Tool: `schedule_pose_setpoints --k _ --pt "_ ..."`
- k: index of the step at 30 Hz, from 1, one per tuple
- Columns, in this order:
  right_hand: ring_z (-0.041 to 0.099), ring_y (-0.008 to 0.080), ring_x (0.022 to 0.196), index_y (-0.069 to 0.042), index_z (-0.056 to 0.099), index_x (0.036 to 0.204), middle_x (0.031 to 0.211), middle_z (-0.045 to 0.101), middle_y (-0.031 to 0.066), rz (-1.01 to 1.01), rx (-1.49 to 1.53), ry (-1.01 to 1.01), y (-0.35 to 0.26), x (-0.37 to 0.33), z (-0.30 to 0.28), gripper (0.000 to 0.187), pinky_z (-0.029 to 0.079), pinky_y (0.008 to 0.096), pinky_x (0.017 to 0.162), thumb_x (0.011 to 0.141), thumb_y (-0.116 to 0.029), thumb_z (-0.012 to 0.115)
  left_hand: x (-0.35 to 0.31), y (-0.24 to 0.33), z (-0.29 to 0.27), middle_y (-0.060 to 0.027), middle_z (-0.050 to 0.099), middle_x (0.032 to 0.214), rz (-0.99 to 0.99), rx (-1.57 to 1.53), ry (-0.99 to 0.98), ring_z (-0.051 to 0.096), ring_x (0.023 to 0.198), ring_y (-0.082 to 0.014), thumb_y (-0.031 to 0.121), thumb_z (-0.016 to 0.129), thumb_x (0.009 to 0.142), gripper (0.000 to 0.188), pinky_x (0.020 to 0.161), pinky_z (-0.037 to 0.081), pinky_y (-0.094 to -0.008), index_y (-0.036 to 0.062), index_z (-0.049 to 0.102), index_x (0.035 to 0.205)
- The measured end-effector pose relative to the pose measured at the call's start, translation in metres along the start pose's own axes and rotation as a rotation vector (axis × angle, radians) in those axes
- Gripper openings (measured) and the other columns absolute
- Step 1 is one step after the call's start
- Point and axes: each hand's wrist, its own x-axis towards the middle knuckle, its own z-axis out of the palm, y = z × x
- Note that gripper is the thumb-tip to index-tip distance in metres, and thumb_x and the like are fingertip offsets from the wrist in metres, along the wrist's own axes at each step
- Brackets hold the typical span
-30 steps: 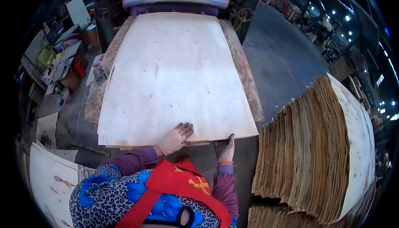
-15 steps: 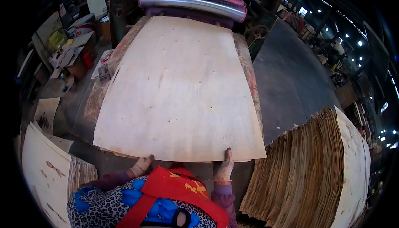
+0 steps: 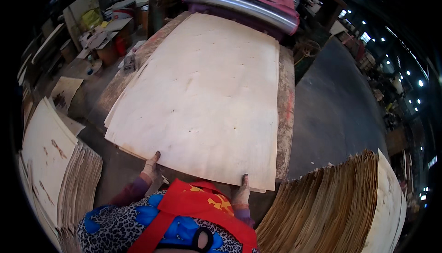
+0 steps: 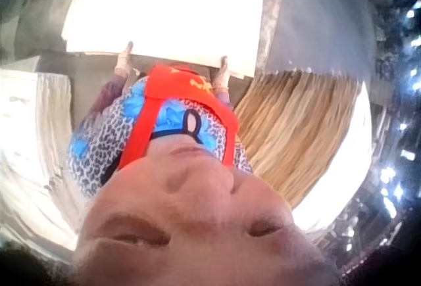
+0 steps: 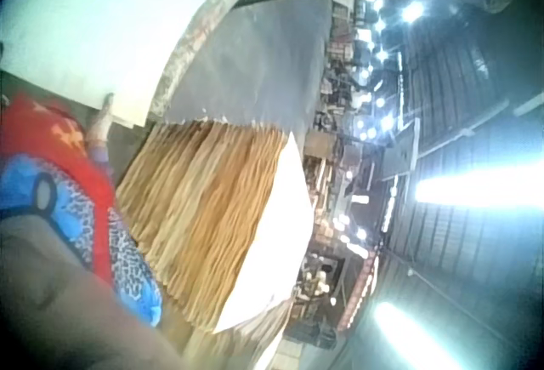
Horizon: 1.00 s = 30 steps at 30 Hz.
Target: The person applies a pink adhesive substance to the surface of plywood sheets by hand and using a mechanical roller, then stacks the sheets.
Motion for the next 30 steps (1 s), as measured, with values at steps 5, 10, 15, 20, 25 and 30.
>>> schedule_pose_setpoints --k 5,10,15,20,25,30 --pt "0.046 0.0192 0.107 0.004 0.041 0.122 0.121 0.047 0.012 0.082 -0.112 0.011 -0.012 -0.008 -0.004 0.057 0.041 0.0322 0.088 0.09 -0.043 0.04 0.035 -0.032 -0.014 -0.007 0.056 0.109 0.214 0.022 0.229 0.055 0.097 -0.0265 0.024 0.065 0.077 0.045 0.076 0.045 -0.0465 0.0102 0.047 0.116" --pt "0.037 0.0234 0.12 0.004 0.03 0.13 0.131 0.038 0.0158 -0.155 -0.394 -0.121 -0.033 -0.008 0.007 0.056 0.031 0.0335 0.099 0.089 -0.032 0.042 0.042 -0.034 -0.019 -0.0071 0.058 0.104 0.195 0.057 0.328 0.057 0.094 -0.0269 0.021 0.066 0.077 0.043 0.073 0.048 -0.046 0.0092 0.048 0.114" --pt "0.03 0.0291 0.125 0.007 0.019 0.133 0.136 0.027 0.0214 -0.976 -1.047 -0.433 0.031 0.024 -0.058 0.068 0.028 0.0328 0.103 0.081 -0.021 0.053 0.046 -0.033 -0.017 -0.0085 0.058 0.102 0.282 0.099 0.352 0.058 0.092 -0.027 0.021 0.066 0.077 0.043 0.073 0.05 -0.0449 0.0085 0.048 0.113" --pt "0.034 0.0358 0.121 0.007 0.018 0.133 0.136 0.027 0.0236 -0.632 -1.243 -0.352 0.044 0.013 -0.062 0.057 0.03 0.0388 0.099 0.082 -0.004 0.042 0.03 -0.027 -0.009 -0.0091 0.058 0.103 0.28 0.066 0.28 0.058 0.091 -0.028 0.023 0.065 0.078 0.043 0.072 0.049 -0.0463 0.0082 0.048 0.114" --pt "0.046 0.0352 0.11 0.003 0.022 0.133 0.131 0.035 0.0232 -0.5 -1.29 -0.305 0.01 0.0 -0.037 0.058 0.042 0.039 0.088 0.081 -0.005 0.046 0.036 -0.032 -0.022 -0.009 0.056 0.105 0.248 -0.003 0.283 0.055 0.094 -0.0275 0.018 0.066 0.075 0.046 0.077 0.046 -0.0452 0.0073 0.046 0.115" --pt "0.052 0.0367 0.099 0.0 0.027 0.132 0.121 0.045 0.0231 -0.089 -1.347 -0.361 0.061 0.036 -0.092 0.051 0.043 0.0409 0.081 0.086 -0.012 0.043 0.014 -0.018 0.027 -0.0103 0.056 0.106 0.189 0.022 0.281 0.056 0.093 -0.0289 0.016 0.066 0.076 0.045 0.072 0.049 -0.0486 0.009 0.045 0.116"
